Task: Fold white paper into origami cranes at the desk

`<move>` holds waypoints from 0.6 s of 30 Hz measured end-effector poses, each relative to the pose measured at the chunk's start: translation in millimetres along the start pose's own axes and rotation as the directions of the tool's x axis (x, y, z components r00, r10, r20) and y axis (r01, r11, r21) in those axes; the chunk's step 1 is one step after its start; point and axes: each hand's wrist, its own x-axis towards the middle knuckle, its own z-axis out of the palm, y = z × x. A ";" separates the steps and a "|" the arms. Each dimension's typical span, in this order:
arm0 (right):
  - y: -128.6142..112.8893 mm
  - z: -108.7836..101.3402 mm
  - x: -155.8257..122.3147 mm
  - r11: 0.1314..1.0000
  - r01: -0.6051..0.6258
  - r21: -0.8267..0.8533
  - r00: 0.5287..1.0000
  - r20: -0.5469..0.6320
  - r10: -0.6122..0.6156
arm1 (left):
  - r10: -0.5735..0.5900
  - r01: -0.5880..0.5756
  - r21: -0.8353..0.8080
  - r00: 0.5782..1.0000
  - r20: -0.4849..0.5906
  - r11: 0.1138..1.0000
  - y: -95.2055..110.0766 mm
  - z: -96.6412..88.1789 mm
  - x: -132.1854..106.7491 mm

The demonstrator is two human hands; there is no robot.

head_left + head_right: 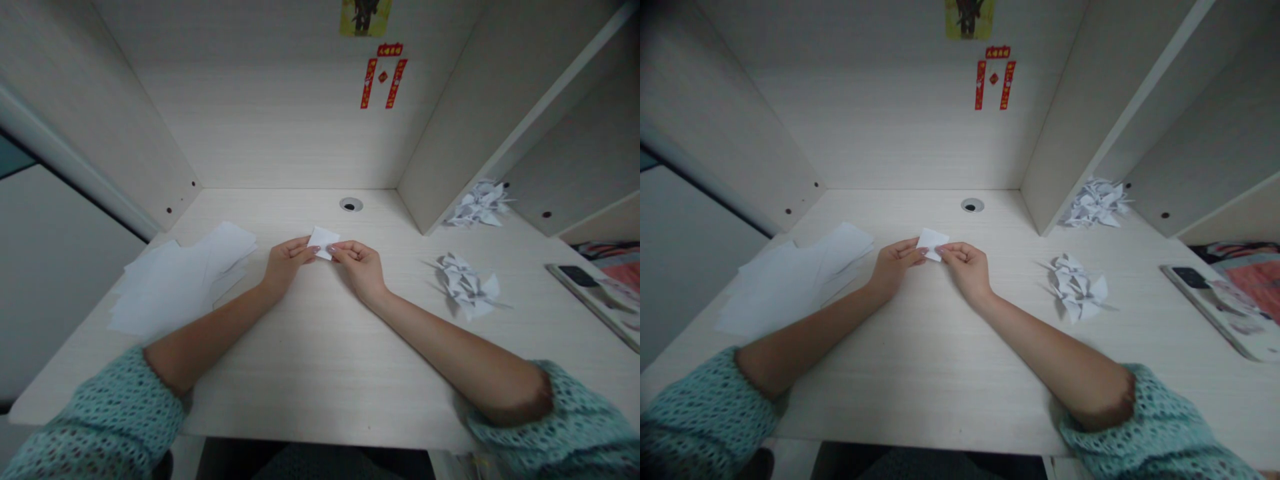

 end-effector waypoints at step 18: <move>-0.9 1.6 0.2 0.999 -0.028 0.024 0.997 -0.068 0.030 | 0.014 -0.015 0.027 0.999 0.030 1.000 0.2 1.9 -2.1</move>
